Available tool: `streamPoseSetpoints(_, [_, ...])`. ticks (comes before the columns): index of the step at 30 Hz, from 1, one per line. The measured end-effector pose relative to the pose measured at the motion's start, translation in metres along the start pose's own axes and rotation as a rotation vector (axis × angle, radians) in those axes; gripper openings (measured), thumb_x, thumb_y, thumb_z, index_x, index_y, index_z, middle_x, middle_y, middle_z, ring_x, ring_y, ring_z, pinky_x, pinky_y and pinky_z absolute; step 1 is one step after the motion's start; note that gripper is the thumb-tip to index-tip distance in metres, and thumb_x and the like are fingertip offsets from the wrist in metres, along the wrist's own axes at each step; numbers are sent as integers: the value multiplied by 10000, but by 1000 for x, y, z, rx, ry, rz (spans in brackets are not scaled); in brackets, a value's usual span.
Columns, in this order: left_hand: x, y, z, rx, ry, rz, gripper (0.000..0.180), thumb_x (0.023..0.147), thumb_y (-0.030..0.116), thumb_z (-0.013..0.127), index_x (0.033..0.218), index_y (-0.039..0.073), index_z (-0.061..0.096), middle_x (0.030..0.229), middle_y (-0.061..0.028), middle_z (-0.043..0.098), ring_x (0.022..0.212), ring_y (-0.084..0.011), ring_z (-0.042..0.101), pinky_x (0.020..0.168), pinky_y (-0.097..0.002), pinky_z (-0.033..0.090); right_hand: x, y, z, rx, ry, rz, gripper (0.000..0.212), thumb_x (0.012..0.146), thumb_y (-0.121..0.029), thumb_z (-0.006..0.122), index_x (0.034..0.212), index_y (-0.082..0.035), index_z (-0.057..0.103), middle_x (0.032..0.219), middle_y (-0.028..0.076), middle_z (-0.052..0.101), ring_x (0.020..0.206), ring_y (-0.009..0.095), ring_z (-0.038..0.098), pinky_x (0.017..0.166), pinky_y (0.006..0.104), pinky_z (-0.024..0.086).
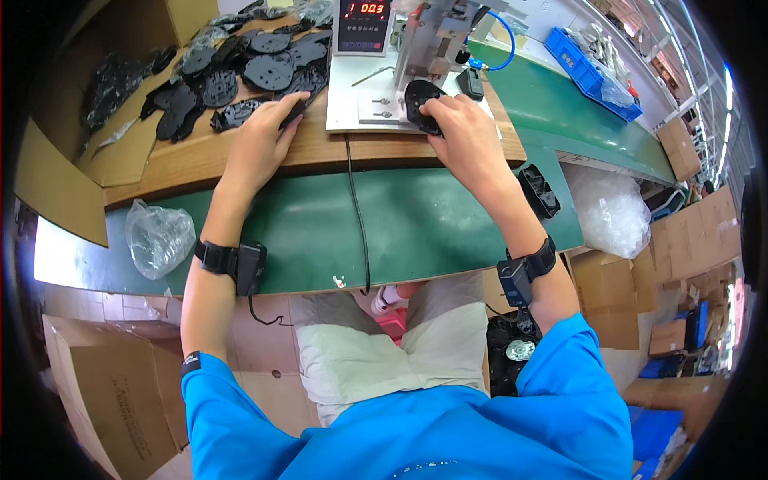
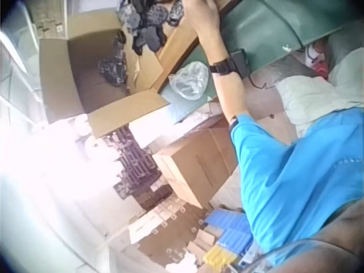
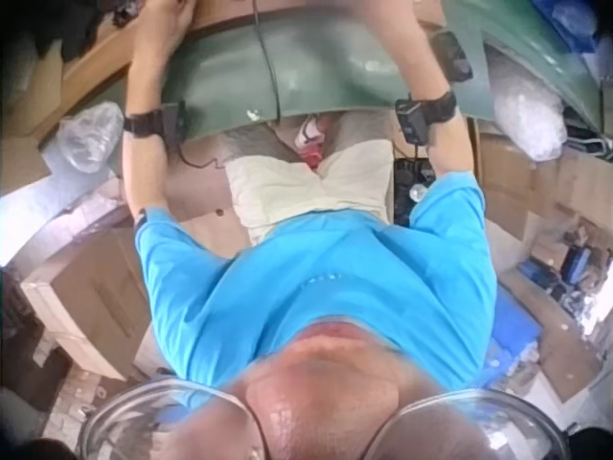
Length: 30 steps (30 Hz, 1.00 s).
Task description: Assembling computer mouse components using a press machine on a production line.
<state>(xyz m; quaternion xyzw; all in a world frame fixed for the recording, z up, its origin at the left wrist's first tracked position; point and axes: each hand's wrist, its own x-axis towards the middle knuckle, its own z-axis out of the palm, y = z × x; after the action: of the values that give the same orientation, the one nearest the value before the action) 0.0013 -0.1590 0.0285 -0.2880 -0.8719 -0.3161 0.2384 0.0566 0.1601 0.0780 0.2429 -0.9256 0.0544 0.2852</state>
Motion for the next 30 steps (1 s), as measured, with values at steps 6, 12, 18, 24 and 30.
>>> streamPoseSetpoints(6, [4, 1, 0, 9, 17, 28, 364, 1000, 62, 652, 1363, 81, 635, 1196, -197, 697, 1100, -370, 673, 918, -410, 556, 2, 0, 4, 5, 44, 32, 197, 742, 14, 724, 922, -36, 661, 909, 108, 676, 958, 315, 661, 858, 448, 551])
streamPoseSetpoints(12, [8, 2, -1, 18, 45, 45, 370, 995, 60, 656, 1364, 87, 641, 1194, -198, 696, 1103, -370, 669, 951, -406, 533, 5, 0, 4, -35, 65, 25, 119, 794, 10, 686, 904, -32, 671, 905, 118, 680, 956, 317, 672, 853, 443, 545])
streamPoseSetpoints(18, [7, 5, -4, 13, 8, 40, 360, 999, 61, 647, 1359, 72, 635, 1162, -199, 696, 1086, -375, 668, 947, -412, 524, 3, -3, 3, -25, 65, 28, 98, 815, 16, 659, 897, -37, 664, 892, 116, 678, 948, 321, 668, 857, 447, 535])
streamPoseSetpoints(24, [6, 4, 0, 28, 33, 21, 346, 1003, 67, 644, 1348, 89, 639, 1153, -205, 698, 1075, -378, 671, 939, -420, 522, 2, -3, 6, -34, 62, 41, 112, 814, 28, 645, 909, -33, 646, 914, 116, 675, 945, 315, 660, 843, 439, 522])
streamPoseSetpoints(30, [7, 7, 0, 38, 29, -12, 329, 1014, 83, 634, 1342, 96, 643, 1156, -212, 696, 1064, -381, 676, 937, -420, 523, 3, -4, 6, -28, 82, 40, 132, 806, 35, 637, 918, -35, 642, 919, 118, 671, 946, 318, 656, 846, 440, 517])
